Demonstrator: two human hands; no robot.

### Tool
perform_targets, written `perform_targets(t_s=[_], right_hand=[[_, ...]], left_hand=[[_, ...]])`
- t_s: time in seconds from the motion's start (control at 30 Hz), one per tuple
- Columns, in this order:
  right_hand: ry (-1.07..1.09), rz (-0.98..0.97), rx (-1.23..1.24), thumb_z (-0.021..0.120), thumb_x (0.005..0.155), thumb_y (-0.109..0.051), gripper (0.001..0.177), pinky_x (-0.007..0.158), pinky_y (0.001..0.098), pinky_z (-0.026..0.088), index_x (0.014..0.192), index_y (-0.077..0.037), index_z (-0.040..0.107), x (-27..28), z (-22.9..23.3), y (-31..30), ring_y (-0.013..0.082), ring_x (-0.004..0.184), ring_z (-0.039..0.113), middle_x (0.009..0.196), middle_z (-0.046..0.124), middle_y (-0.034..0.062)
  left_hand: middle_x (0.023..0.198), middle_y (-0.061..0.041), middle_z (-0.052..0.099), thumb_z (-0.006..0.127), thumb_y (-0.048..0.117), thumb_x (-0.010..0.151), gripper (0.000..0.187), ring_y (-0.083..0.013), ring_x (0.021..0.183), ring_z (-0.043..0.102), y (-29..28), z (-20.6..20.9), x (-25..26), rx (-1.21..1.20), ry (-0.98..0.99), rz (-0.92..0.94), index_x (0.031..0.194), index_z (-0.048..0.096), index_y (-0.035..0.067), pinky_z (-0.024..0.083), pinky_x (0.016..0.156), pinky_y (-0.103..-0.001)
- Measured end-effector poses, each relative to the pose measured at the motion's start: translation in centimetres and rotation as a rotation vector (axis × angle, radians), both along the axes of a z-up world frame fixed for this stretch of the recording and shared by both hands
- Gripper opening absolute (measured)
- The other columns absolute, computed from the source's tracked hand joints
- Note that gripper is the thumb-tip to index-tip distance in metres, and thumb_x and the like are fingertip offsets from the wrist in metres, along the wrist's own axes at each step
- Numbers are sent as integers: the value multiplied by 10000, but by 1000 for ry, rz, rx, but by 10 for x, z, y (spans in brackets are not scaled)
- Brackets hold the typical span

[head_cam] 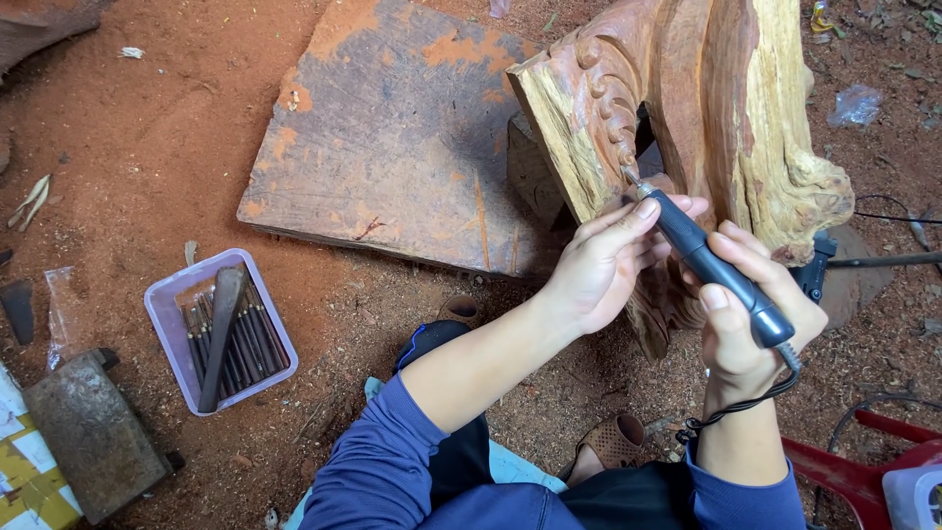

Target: Carving intricate decorative patterns into a large piece of wood using a handheld electric rotary tool

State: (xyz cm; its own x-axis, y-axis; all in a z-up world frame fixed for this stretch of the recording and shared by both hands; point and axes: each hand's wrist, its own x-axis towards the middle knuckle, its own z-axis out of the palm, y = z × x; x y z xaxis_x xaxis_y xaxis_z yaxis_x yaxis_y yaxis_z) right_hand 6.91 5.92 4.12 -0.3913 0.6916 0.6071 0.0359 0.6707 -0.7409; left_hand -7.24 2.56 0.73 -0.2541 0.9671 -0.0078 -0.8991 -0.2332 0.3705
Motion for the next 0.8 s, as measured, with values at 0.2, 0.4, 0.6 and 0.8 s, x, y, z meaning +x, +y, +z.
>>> perform_targets(t_s=[0.2,0.4,0.6,0.8], right_hand=[[248,83,-263,676,874,-274,532,744,289,631,1241,109,630,4,-29,19,351,1007,720,1298,665,291],[323,134,-277,691,868,-290,527,722,282,639,1238,81,636,5,-38,26,380,1091,730,1284,668,300],[309,145,-288,700,890,-297,511,723,261,624,1245,64,626,0,-39,24,362,1086,729,1301,662,301],[168,87,-88,645,901,-321,551,1215,445,519,1241,112,609,-2,-24,14,402,1305,640,1316,622,350]], left_hand=[[1327,-219,663,602,201,1081,322,-244,1191,658,0,2,2,-2,36,18,1313,645,-18,548,985,-334],[1301,-164,690,625,234,1059,335,-228,1228,644,-4,11,2,-53,94,24,1314,660,20,508,995,-328],[1290,-208,679,615,231,1066,361,-263,1185,662,-2,9,3,-36,53,36,1334,631,-9,560,969,-347],[1322,-220,661,576,229,1087,361,-266,1238,639,-2,4,1,-15,52,19,1349,619,-16,508,1062,-372]])
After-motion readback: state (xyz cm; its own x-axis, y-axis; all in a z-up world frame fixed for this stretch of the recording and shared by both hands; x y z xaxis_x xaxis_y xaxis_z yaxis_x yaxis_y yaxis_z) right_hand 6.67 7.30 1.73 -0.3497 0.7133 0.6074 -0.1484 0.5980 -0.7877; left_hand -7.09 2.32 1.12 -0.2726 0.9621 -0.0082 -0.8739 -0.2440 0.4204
